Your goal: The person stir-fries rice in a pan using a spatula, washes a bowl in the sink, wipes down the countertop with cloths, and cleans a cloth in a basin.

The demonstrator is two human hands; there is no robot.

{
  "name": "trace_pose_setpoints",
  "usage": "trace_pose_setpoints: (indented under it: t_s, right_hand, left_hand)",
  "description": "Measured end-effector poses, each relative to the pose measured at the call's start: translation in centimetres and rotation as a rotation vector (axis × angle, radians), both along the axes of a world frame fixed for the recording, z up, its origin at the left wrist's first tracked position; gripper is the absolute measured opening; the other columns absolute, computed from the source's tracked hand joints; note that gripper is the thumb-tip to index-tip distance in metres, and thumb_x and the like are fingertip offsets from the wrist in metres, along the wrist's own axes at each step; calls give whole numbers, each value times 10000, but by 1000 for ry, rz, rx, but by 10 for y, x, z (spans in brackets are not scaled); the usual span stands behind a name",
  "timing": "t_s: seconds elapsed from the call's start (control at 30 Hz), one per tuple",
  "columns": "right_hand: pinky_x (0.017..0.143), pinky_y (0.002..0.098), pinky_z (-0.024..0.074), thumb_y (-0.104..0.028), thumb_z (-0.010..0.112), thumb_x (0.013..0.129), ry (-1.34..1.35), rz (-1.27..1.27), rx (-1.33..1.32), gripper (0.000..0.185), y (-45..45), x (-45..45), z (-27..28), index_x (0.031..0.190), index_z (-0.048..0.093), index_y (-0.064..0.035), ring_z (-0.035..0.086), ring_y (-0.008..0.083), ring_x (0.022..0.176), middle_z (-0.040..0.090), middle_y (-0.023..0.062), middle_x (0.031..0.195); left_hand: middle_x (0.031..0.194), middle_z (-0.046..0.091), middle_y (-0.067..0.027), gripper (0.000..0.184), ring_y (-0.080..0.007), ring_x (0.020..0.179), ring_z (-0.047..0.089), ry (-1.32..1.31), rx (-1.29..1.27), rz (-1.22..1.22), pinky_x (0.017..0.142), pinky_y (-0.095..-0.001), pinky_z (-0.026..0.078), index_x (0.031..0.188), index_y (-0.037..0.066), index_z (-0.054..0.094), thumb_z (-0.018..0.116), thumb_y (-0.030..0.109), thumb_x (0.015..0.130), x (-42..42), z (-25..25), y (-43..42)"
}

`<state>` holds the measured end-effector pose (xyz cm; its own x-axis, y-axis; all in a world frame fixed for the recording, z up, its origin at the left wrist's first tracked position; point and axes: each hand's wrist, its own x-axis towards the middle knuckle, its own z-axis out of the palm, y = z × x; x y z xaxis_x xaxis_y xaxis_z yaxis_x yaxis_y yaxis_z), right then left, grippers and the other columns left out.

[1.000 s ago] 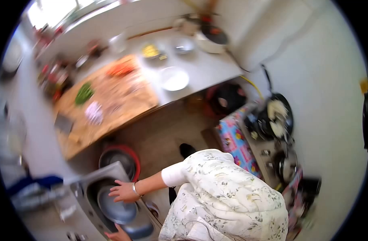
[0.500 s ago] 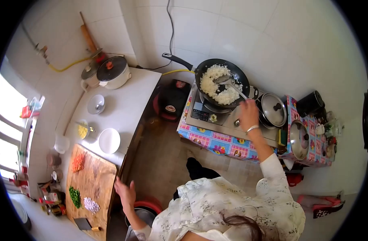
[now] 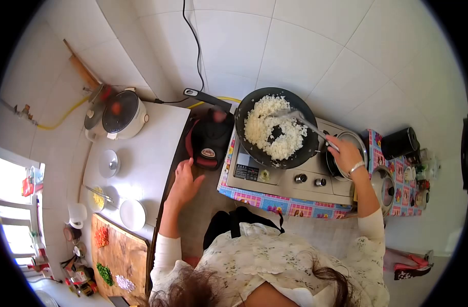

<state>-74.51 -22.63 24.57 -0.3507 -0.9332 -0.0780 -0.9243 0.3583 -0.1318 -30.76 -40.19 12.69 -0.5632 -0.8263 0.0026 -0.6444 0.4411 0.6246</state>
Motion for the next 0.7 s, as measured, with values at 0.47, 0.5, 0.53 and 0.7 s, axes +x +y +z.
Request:
trace_pose_setpoints:
  t_s: [0.47, 0.5, 0.53, 0.7]
  right_hand:
    - [672, 458, 481, -222, 558, 814, 189, 30, 389, 205, -67, 62, 76, 976, 592, -101, 606, 349, 742, 620, 159, 743]
    - [682, 451, 485, -252, 562, 814, 216, -41, 401, 198, -67, 60, 91, 941, 619, -111, 608, 343, 749, 624, 156, 753]
    - [674, 435, 490, -258, 561, 821, 272, -33, 446, 200, -67, 53, 98, 919, 633, -100, 615, 329, 752, 631, 149, 761]
    - [659, 390, 507, -292, 538, 856, 254, -261, 945, 277, -113, 29, 118, 794, 672, -57, 644, 258, 720, 656, 130, 733]
  left_hand:
    - [1154, 462, -224, 532, -338, 1128, 422, -85, -543, -345, 991, -382, 323, 1184, -102, 388, 592, 37, 713, -127, -8, -202]
    - [1147, 467, -220, 535, -330, 1123, 426, -129, -554, -378, 989, -375, 325, 1179, -102, 390, 601, 47, 710, -130, -8, -208]
    - [1133, 467, -200, 616, -322, 1122, 424, -172, -537, -415, 980, -372, 336, 1171, -59, 410, 701, 90, 649, -133, -8, -216]
    - [956, 538, -160, 301, -299, 991, 507, -355, -490, -510, 903, -349, 393, 922, -6, 525, 651, 50, 655, -144, -6, -238]
